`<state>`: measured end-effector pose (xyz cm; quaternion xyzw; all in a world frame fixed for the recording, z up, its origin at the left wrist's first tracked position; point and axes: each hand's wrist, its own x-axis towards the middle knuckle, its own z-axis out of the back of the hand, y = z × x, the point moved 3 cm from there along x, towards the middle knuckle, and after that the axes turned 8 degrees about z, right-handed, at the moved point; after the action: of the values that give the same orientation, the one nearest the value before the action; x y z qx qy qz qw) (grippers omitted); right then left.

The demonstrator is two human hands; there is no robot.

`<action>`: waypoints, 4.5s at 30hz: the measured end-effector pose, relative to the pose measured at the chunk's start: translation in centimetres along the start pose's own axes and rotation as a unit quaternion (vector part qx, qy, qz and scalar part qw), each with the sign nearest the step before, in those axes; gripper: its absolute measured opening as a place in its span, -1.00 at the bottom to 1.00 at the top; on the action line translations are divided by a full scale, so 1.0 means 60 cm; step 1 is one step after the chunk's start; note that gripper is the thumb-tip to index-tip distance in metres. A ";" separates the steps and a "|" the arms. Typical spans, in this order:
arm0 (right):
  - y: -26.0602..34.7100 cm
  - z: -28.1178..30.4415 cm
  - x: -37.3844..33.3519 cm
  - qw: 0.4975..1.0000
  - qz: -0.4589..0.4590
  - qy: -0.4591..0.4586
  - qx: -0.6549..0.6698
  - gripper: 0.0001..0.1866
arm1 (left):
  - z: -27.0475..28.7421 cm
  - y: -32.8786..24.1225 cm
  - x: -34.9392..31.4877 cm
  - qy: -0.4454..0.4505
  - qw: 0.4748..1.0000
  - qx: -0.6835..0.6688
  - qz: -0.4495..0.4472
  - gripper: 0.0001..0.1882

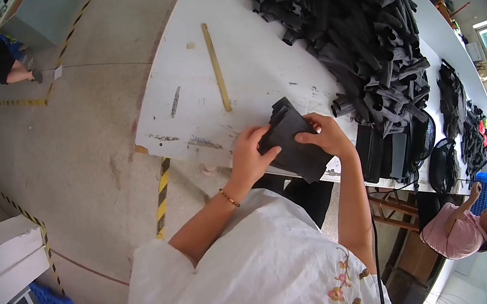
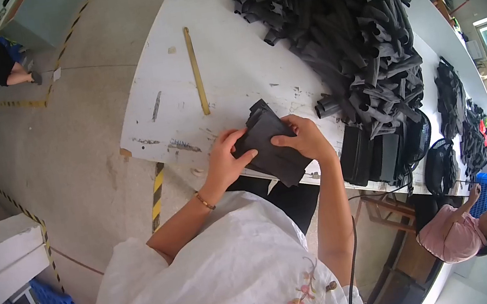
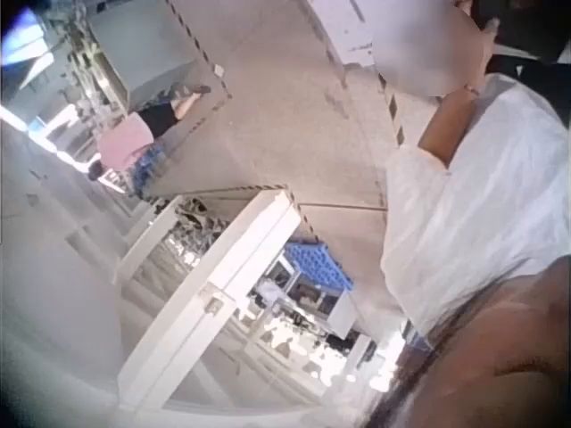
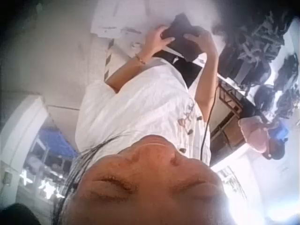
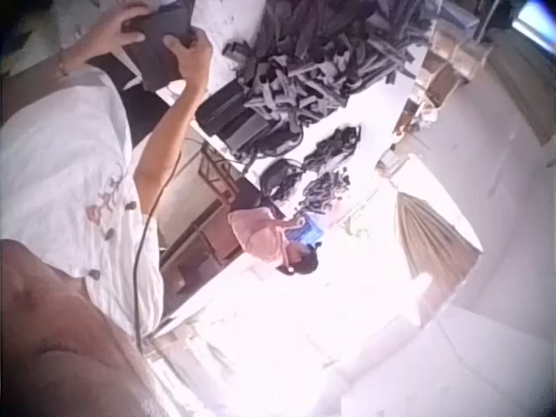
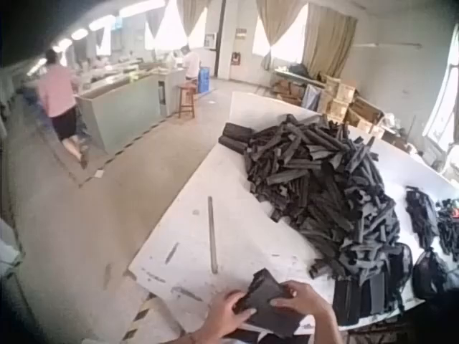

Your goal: The recorder is manually sorting and assembling black foam or rubber components at a workbench.

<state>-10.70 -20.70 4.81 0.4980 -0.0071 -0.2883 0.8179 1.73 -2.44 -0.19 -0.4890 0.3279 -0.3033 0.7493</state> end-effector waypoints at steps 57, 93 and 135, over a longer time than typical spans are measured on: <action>0.029 -0.134 -0.134 0.975 0.068 -0.057 -0.203 -0.17 | 0.018 -0.106 0.036 0.367 0.896 0.246 -0.054 0.09; 0.012 0.042 0.045 0.898 0.060 -0.297 -0.320 -0.05 | -0.132 -0.080 0.222 0.351 0.875 0.169 -0.288 0.46; -0.098 0.085 -0.060 0.900 0.183 -0.394 -0.045 -0.21 | -0.094 -0.078 0.195 0.290 0.931 0.087 -0.205 0.25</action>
<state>-17.95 -25.09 3.56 0.2967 -0.4065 -0.3062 0.8081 3.71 -16.12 0.19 -0.3690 0.3959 -0.6062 0.5828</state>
